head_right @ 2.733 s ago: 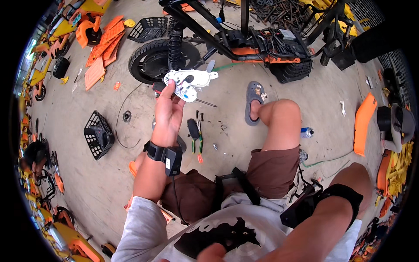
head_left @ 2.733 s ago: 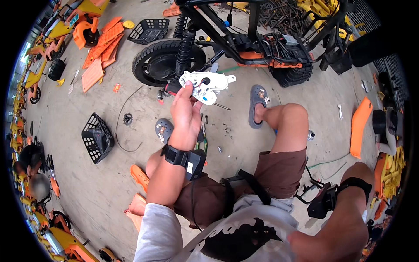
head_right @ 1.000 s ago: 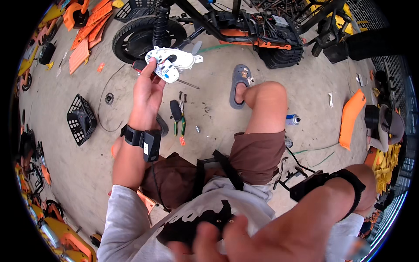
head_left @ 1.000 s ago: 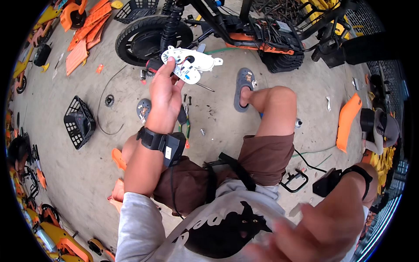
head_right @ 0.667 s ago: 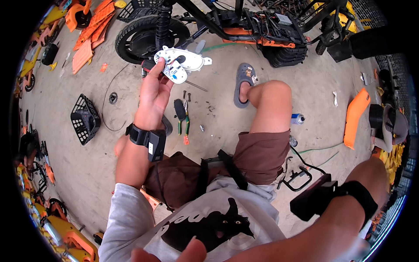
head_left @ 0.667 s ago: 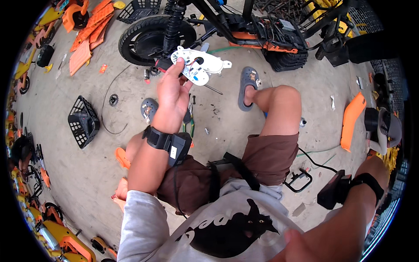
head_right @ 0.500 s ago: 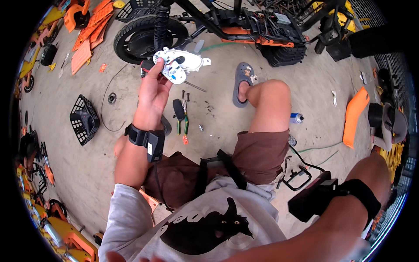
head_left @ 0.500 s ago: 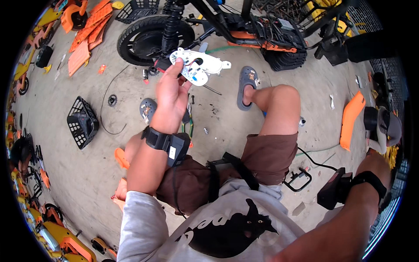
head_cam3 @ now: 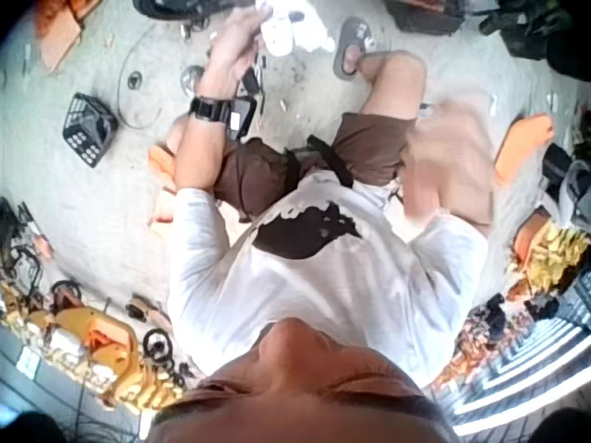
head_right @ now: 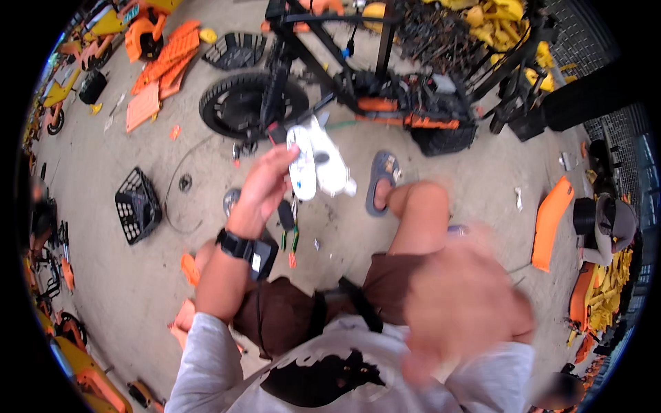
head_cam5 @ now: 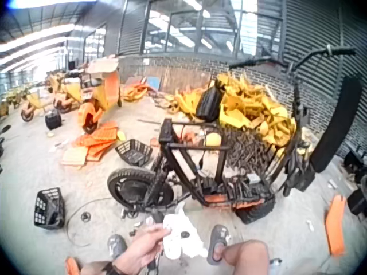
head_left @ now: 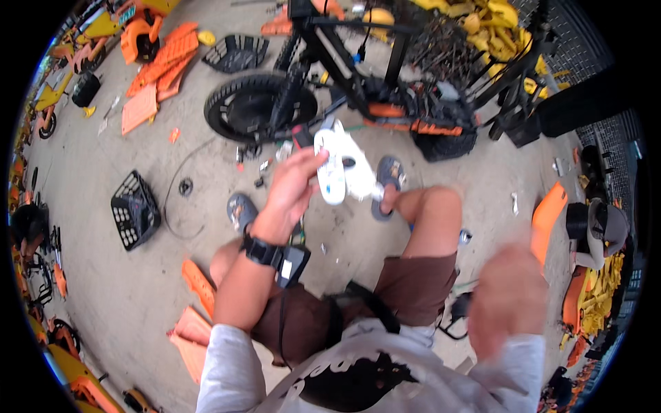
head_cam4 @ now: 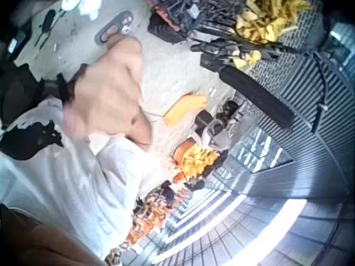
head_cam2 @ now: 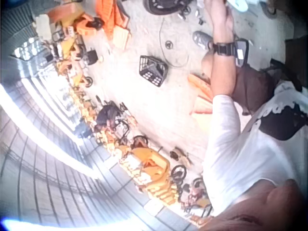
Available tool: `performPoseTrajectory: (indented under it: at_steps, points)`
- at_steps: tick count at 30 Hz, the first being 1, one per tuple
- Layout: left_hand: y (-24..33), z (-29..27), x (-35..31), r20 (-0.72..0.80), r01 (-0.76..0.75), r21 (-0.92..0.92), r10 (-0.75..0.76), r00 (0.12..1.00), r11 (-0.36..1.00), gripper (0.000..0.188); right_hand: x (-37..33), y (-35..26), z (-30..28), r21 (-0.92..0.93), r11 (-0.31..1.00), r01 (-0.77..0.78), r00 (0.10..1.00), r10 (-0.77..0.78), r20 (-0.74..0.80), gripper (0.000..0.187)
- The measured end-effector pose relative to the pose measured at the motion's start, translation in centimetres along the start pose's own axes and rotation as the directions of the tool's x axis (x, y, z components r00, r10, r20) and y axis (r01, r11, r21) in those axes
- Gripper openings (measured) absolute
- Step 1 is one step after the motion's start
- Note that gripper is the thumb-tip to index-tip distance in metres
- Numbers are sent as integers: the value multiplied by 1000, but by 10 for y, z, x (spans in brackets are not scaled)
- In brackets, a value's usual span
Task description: The person connects wires and assembles small electronic components for a motorcycle using their hands and a screwdriver.
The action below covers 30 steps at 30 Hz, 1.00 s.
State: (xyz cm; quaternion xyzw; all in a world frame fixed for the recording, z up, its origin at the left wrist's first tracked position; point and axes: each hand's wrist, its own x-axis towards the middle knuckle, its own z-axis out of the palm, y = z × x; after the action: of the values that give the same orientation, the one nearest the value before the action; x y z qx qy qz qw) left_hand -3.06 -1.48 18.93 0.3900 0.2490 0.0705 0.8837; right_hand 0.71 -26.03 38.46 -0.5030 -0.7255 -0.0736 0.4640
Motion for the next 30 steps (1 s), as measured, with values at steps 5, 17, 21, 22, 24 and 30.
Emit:
performPoseTrajectory:
  at_steps: [5,17,21,22,24,30]
  points:
    - [5,13,-15,114,43,287,-78,990,957,17,-41,81,58,879,322,-352,243,938,-246,18]
    - [15,0,-8,232,15,323,-94,968,946,15,-77,243,115,684,-453,-572,319,645,694,42]
    - [7,-21,2,192,-72,453,-18,981,889,20,-61,238,131,660,-412,-628,337,620,708,51]
    - [10,-27,2,234,-91,434,-15,972,896,21,-59,238,140,648,-450,-614,340,590,732,54]
    - [12,-36,-4,259,-57,397,-52,964,916,23,-60,238,151,658,-488,-573,408,527,746,53]
    - [10,-18,8,391,-37,390,-129,911,920,22,-53,203,122,684,-571,-453,21,761,649,16]
